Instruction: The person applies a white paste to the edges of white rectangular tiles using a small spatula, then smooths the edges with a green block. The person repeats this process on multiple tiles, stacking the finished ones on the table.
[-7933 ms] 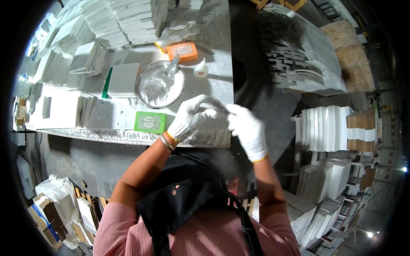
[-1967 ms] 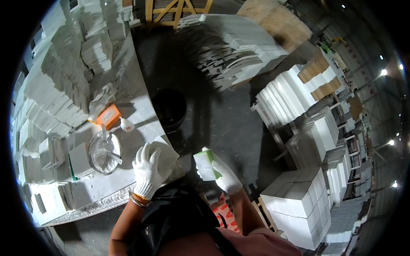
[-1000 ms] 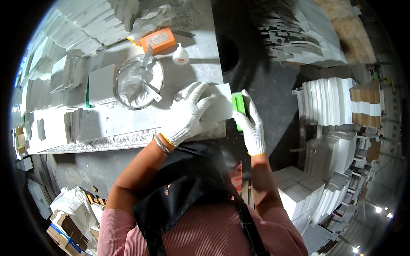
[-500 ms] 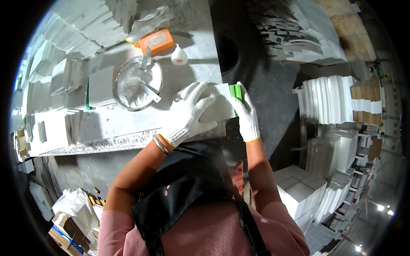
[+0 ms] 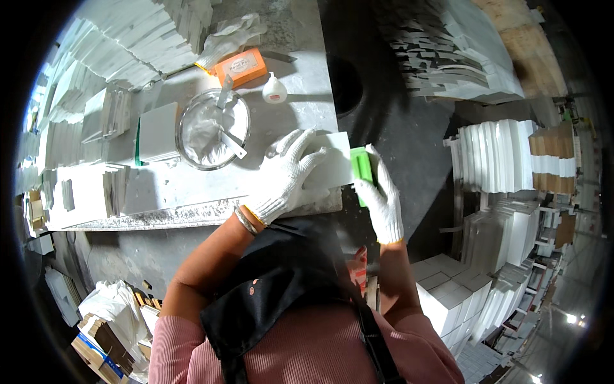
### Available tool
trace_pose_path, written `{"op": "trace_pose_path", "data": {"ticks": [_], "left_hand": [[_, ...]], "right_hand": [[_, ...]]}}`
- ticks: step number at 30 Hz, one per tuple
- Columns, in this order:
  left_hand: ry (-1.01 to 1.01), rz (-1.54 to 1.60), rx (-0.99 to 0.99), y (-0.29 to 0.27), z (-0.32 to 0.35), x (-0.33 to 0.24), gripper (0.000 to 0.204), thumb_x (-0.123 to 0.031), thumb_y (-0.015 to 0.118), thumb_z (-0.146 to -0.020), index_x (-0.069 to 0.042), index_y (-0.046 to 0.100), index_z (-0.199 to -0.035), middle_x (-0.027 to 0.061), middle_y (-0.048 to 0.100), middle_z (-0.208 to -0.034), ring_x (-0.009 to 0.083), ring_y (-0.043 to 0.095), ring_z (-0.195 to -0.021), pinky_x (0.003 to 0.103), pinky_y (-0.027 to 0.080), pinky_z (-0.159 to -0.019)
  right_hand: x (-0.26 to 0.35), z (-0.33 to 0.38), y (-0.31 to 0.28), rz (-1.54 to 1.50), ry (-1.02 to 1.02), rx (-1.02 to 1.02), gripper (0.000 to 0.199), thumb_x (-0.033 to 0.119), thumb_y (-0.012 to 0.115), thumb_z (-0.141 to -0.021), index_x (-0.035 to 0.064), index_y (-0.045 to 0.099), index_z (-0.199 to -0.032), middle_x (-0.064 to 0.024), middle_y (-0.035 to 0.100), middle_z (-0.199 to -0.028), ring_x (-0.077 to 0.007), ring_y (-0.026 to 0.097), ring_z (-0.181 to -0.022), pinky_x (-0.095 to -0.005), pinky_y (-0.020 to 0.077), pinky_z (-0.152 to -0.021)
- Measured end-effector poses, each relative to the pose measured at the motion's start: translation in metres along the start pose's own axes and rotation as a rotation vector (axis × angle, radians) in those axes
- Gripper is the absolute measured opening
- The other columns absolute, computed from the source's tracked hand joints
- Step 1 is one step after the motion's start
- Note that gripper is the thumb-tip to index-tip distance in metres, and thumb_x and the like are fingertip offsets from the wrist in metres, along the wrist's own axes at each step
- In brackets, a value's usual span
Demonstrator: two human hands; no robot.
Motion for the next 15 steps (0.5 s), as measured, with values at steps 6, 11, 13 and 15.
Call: {"op": "trace_pose_path", "data": {"ticks": [6, 11, 13, 15], "left_hand": [[0.007, -0.039, -0.036, -0.002, -0.002, -0.003, 0.069, -0.041, 0.082, -0.069, -0.014, 0.062, -0.129, 0.0158, 0.044, -0.145, 0.0381, 0.042, -0.135, 0.052, 0.040, -0.105], [-0.228, -0.132, -0.028, -0.002, 0.007, -0.024, 0.082, -0.048, 0.084, -0.065, -0.013, 0.057, -0.134, 0.0159, 0.048, -0.139, 0.0377, 0.048, -0.125, 0.051, 0.042, -0.101], [-0.249, -0.089, 0.076, -0.003, 0.010, -0.023, 0.085, -0.050, 0.085, -0.063, -0.012, 0.057, -0.134, 0.0152, 0.049, -0.137, 0.0367, 0.049, -0.123, 0.050, 0.042, -0.101], [-0.308, -0.028, 0.215, -0.011, 0.010, -0.024, 0.088, -0.051, 0.085, -0.061, -0.011, 0.056, -0.134, 0.0149, 0.049, -0.138, 0.0358, 0.049, -0.122, 0.048, 0.042, -0.101]], "right_hand": [[-0.053, -0.038, -0.010, -0.025, 0.047, -0.090, 0.057, 0.026, 0.062, -0.097, 0.0080, 0.046, -0.148, -0.0052, 0.059, -0.133, -0.0118, 0.057, -0.114, -0.0266, 0.0479, -0.092], [-0.082, -0.023, -0.032, -0.454, 0.160, -0.247, 0.056, 0.032, 0.059, -0.099, 0.0060, 0.047, -0.147, -0.0046, 0.058, -0.136, -0.0140, 0.055, -0.119, -0.0277, 0.0422, -0.100], [-0.092, -0.013, -0.033, -0.576, 0.199, -0.255, 0.053, 0.034, 0.058, -0.099, 0.0092, 0.048, -0.145, -0.0032, 0.060, -0.133, -0.0152, 0.057, -0.116, -0.0300, 0.0442, -0.097], [-0.092, -0.011, -0.024, -0.616, 0.120, -0.220, 0.049, 0.037, 0.057, -0.099, 0.0146, 0.052, -0.142, -0.0018, 0.062, -0.127, -0.0164, 0.058, -0.114, -0.0343, 0.0502, -0.090]]}}
Point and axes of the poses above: each hand's wrist, its own z-axis away from the middle knuckle, its own y-axis out of the palm, x = y × z, the point moved 3 cm from there along -z, towards the middle knuckle
